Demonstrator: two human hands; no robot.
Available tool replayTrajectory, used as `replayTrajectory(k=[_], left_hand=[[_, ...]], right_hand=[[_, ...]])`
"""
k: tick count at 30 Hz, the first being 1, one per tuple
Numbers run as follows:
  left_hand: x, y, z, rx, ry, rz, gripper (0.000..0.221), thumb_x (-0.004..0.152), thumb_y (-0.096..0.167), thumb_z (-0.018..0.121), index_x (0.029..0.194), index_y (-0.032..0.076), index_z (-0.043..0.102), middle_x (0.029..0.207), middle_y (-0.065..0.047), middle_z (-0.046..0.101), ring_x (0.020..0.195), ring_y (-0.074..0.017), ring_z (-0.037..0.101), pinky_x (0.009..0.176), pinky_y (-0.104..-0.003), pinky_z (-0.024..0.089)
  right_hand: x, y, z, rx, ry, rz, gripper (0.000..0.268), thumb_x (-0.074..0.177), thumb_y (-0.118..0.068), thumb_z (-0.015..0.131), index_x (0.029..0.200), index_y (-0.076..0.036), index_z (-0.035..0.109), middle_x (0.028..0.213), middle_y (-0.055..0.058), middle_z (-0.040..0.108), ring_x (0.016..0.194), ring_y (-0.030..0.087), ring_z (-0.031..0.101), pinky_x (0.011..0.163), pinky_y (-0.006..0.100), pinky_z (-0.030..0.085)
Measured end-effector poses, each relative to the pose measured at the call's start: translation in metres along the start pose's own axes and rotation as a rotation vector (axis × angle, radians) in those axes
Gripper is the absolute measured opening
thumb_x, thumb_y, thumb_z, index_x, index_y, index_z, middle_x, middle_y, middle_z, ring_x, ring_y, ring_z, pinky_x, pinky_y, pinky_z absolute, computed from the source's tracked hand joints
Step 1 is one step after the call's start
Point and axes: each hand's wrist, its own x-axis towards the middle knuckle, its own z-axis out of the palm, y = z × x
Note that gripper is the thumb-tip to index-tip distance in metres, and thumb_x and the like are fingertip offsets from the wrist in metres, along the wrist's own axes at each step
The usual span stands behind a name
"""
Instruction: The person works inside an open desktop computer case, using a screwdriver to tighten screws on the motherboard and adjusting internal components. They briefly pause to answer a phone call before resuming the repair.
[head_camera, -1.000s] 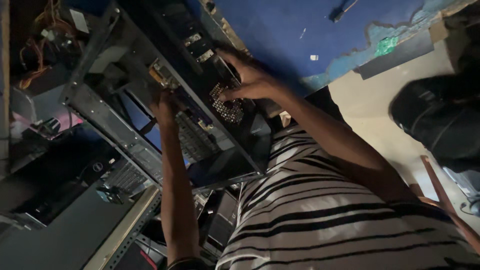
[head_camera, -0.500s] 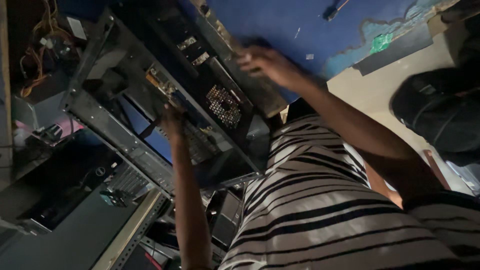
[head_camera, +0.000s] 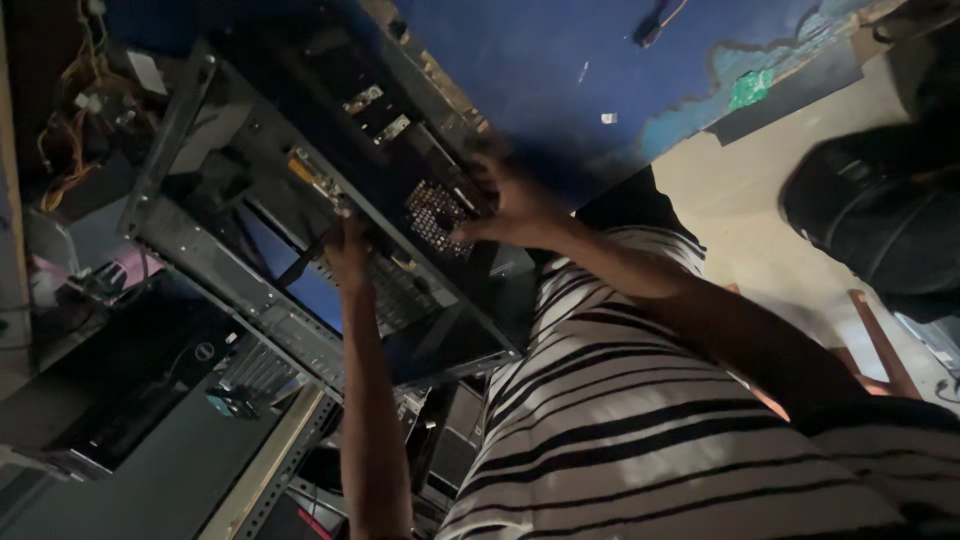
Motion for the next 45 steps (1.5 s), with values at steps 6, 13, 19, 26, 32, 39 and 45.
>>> replayTrajectory(k=[6,13,19,26,32,39,45], left_hand=[[-0.004,0.008,0.004,0.165,-0.050,0.161,0.042,0.104,0.042,0.063,0.093,0.001,0.067,0.083,-0.004,0.063,0.077,-0.0139,0.052,0.072,-0.032,0.046],[-0.001,-0.008,0.003,0.172,-0.045,0.225,0.047,0.106,0.043,0.063,0.093,-0.002,0.063,0.085,-0.004,0.060,0.081,-0.0159,0.050,0.077,-0.033,0.045],[0.004,-0.023,0.007,0.053,-0.067,0.226,0.045,0.101,0.042,0.064,0.100,-0.003,0.064,0.090,-0.007,0.064,0.083,-0.0189,0.058,0.076,-0.035,0.046],[0.020,-0.011,0.015,-0.098,-0.101,0.291,0.043,0.105,0.039,0.066,0.099,-0.003,0.066,0.090,-0.002,0.064,0.086,-0.0125,0.056,0.078,-0.034,0.049],[0.040,-0.012,0.035,-0.058,-0.069,0.324,0.040,0.096,0.036,0.072,0.090,-0.003,0.068,0.079,-0.004,0.062,0.075,-0.0125,0.052,0.068,-0.036,0.048],[0.037,-0.007,0.031,0.107,-0.010,0.426,0.039,0.094,0.032,0.075,0.085,-0.004,0.061,0.072,-0.017,0.059,0.070,-0.0213,0.053,0.064,-0.043,0.045],[-0.048,0.065,0.007,0.107,0.116,0.633,0.036,0.085,0.019,0.072,0.114,-0.002,0.066,0.109,-0.026,0.066,0.104,-0.0405,0.062,0.091,-0.048,0.049]], right_hand=[[-0.008,-0.005,0.005,-0.056,0.052,-0.038,0.120,0.076,-0.053,0.087,0.159,0.003,0.021,0.148,0.023,0.057,0.139,0.034,0.055,0.115,0.042,0.045],[-0.008,-0.007,0.004,-0.254,0.026,0.036,0.118,0.079,-0.055,0.086,0.160,-0.001,0.020,0.150,0.025,0.053,0.140,0.037,0.050,0.117,0.045,0.040],[-0.006,-0.004,0.009,-0.103,-0.014,0.105,0.121,0.077,-0.062,0.078,0.162,-0.005,0.014,0.153,0.024,0.050,0.143,0.035,0.048,0.118,0.046,0.039],[0.018,-0.015,0.001,-0.031,0.035,0.039,0.110,0.087,-0.065,0.070,0.164,-0.007,0.016,0.164,0.024,0.033,0.152,0.038,0.031,0.122,0.049,0.030],[0.040,-0.036,-0.012,-0.146,0.096,-0.042,0.097,0.093,-0.072,0.057,0.160,-0.007,0.033,0.166,0.021,0.037,0.155,0.037,0.034,0.126,0.050,0.029],[0.060,-0.043,-0.047,-0.247,0.058,0.113,0.062,0.097,-0.056,0.052,0.141,-0.013,0.056,0.130,0.014,0.069,0.122,0.029,0.066,0.106,0.039,0.050],[0.108,-0.059,-0.186,-0.658,0.284,-0.814,0.022,0.084,-0.008,0.057,0.104,-0.003,0.065,0.102,0.015,0.069,0.091,0.030,0.066,0.080,0.041,0.054]])
